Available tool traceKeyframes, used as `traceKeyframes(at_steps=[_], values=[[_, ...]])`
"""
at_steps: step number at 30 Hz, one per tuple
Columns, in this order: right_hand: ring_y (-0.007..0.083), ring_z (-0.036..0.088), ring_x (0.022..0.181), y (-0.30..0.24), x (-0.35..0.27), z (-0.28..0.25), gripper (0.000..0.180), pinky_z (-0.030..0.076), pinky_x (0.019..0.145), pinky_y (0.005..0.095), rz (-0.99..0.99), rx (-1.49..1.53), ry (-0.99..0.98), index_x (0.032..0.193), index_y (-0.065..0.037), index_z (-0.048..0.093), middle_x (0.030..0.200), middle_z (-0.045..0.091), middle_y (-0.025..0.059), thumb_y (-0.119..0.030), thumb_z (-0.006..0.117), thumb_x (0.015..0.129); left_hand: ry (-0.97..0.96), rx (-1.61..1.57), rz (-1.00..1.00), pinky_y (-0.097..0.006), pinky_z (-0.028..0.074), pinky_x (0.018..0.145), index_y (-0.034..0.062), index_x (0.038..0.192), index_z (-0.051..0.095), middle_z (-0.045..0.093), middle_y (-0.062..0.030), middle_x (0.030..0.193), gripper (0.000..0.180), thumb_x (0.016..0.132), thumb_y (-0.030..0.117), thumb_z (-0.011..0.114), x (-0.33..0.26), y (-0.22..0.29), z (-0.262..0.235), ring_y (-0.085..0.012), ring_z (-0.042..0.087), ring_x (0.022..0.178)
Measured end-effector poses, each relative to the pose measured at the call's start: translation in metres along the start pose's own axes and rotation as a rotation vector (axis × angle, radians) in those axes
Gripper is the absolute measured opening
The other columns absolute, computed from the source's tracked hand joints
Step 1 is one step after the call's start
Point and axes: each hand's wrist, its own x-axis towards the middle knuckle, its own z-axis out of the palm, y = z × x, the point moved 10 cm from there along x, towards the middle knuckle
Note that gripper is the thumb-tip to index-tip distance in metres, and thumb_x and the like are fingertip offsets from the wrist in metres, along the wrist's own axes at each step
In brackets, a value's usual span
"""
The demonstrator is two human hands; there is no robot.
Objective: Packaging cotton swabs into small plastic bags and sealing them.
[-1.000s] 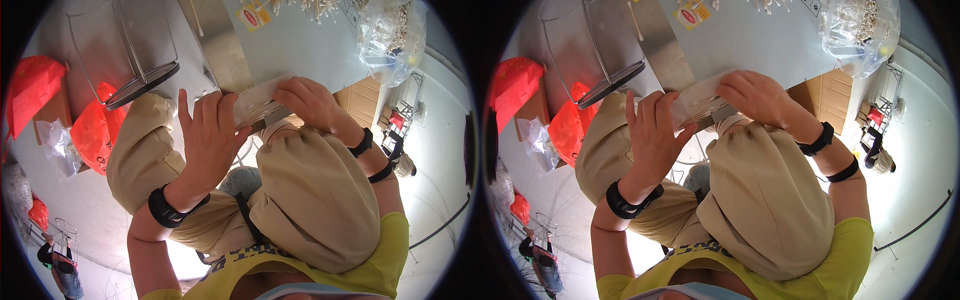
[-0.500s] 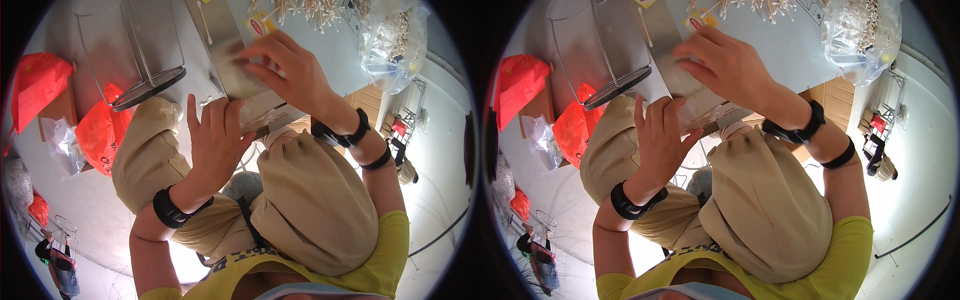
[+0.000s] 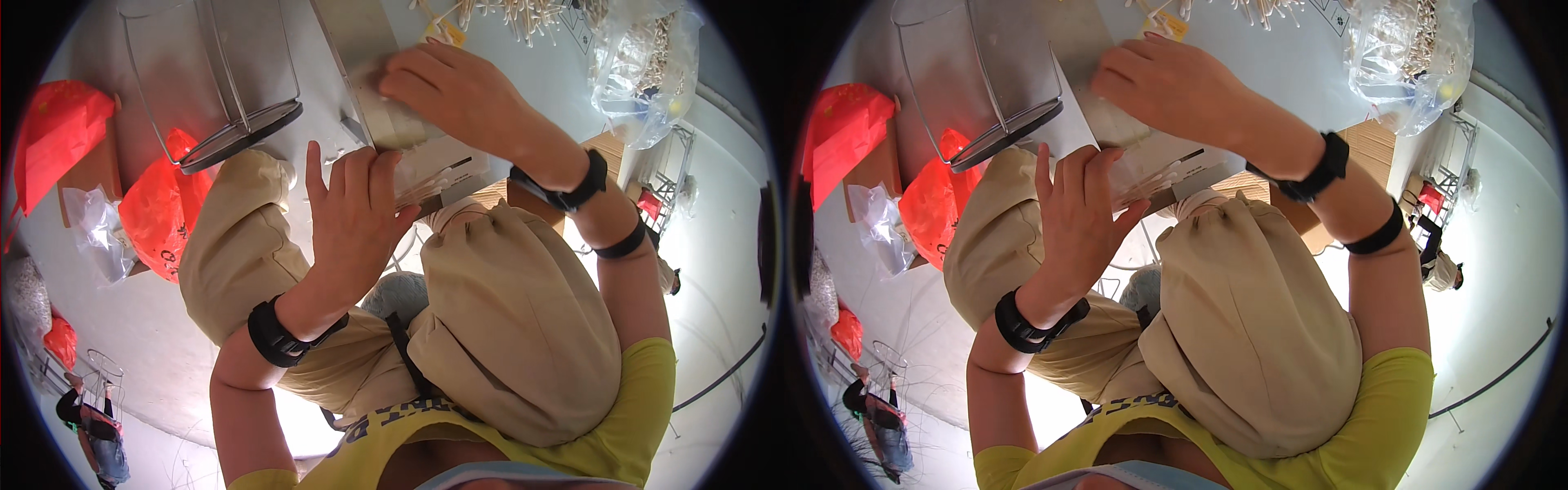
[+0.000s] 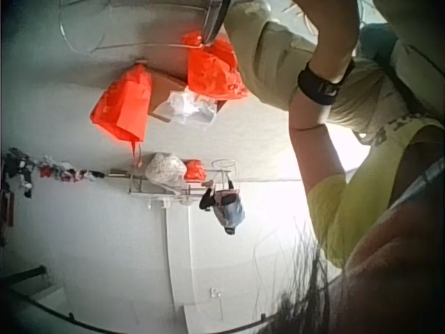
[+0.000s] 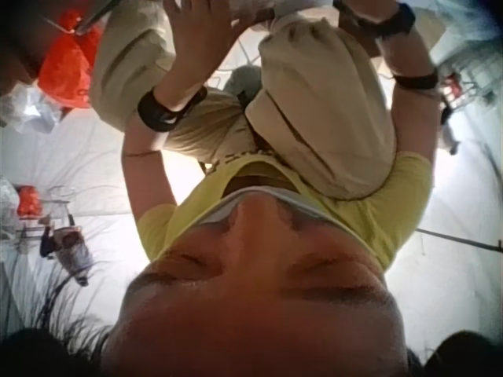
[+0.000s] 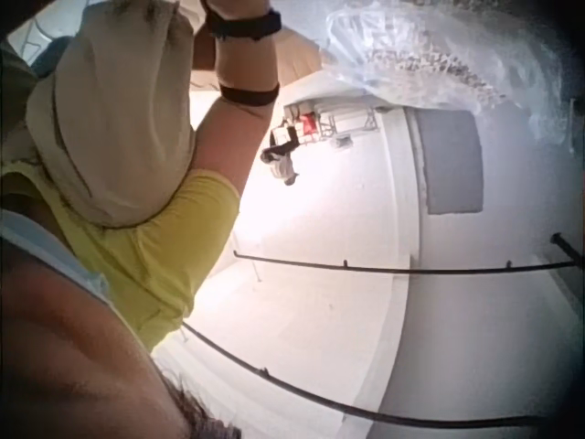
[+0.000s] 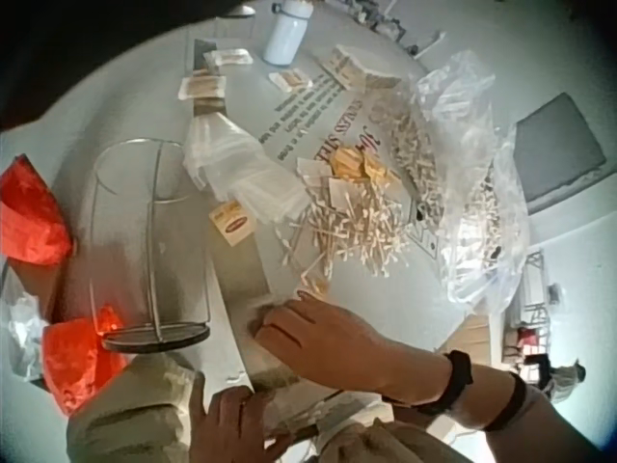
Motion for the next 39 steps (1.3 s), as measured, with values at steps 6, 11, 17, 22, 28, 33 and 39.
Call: traceKeyframes(at_steps=[6, 11, 17, 22, 28, 33, 39], values=[[0.0242, 0.061, 0.085, 0.008, -0.055, -0.018, 0.023, 0.053, 0.071, 0.0346, 0.293, 0.194, -0.013, 0.096, -0.010, 0.062, 0.097, 0.058, 0.0045, -0.006, 0.069, 0.075, 0.015, 0.003, 0.009, -0.058, 0.023, 0.114, 0.0074, 0.123, 0.050, 0.051, -0.0087, 0.112, 0.071, 0.064, 0.026, 0.085, 0.000, 0.002, 0.000, -0.0246, 0.053, 0.107], [0.0260, 0.061, 0.082, 0.032, -0.078, -0.017, 0.026, 0.053, 0.069, 0.0363, 0.512, 0.318, -0.005, 0.096, -0.010, 0.063, 0.097, 0.059, 0.0047, -0.003, 0.075, 0.074, 0.035, 0.012, 0.012, -0.059, 0.022, 0.114, 0.0088, 0.123, 0.051, 0.050, -0.0073, 0.110, 0.073, 0.061, 0.026, 0.086, 0.000, 0.002, -0.002, -0.0233, 0.054, 0.103], [0.0226, 0.060, 0.082, -0.003, -0.076, -0.013, 0.020, 0.051, 0.065, 0.0334, 0.271, 0.216, -0.111, 0.093, -0.009, 0.061, 0.095, 0.059, 0.0042, -0.008, 0.071, 0.076, 0.020, 0.013, -0.002, -0.057, 0.022, 0.115, 0.0091, 0.122, 0.052, 0.049, -0.0073, 0.110, 0.071, 0.062, 0.025, 0.086, 0.001, 0.001, -0.003, -0.0236, 0.054, 0.103], [0.0258, 0.061, 0.079, -0.031, -0.056, -0.008, 0.024, 0.052, 0.067, 0.0352, 0.142, 0.374, -0.177, 0.092, -0.006, 0.063, 0.095, 0.060, 0.0067, -0.003, 0.073, 0.071, 0.003, 0.020, 0.006, -0.057, 0.022, 0.115, 0.0084, 0.123, 0.051, 0.049, -0.0076, 0.110, 0.071, 0.063, 0.025, 0.086, 0.001, 0.001, -0.002, -0.0239, 0.054, 0.103], [0.0237, 0.059, 0.079, 0.006, -0.072, -0.016, 0.015, 0.050, 0.069, 0.0336, 0.464, 0.482, -0.120, 0.089, -0.011, 0.061, 0.089, 0.058, 0.0031, -0.008, 0.071, 0.079, -0.010, 0.015, -0.004, -0.058, 0.022, 0.115, 0.0079, 0.124, 0.051, 0.049, -0.0080, 0.112, 0.071, 0.065, 0.026, 0.085, 0.000, 0.000, -0.001, -0.0246, 0.054, 0.105], [0.0228, 0.059, 0.079, 0.006, -0.083, -0.008, 0.013, 0.050, 0.069, 0.0338, 0.425, 0.411, -0.162, 0.085, -0.011, 0.061, 0.089, 0.058, 0.0015, -0.008, 0.072, 0.079, -0.026, -0.076, -0.016, -0.055, 0.027, 0.112, 0.0078, 0.122, 0.050, 0.054, -0.0075, 0.114, 0.064, 0.071, 0.026, 0.083, 0.004, -0.002, -0.003, -0.0264, 0.051, 0.112], [0.0209, 0.059, 0.079, -0.003, -0.077, -0.005, 0.013, 0.049, 0.069, 0.0331, 0.376, 0.401, -0.139, 0.083, -0.012, 0.060, 0.086, 0.057, 0.0005, -0.008, 0.072, 0.078, 0.049, -0.089, -0.047, -0.053, 0.029, 0.111, 0.0083, 0.115, 0.052, 0.056, -0.0061, 0.109, 0.050, 0.076, 0.024, 0.079, 0.006, -0.008, 0.000, -0.0267, 0.053, 0.107]])
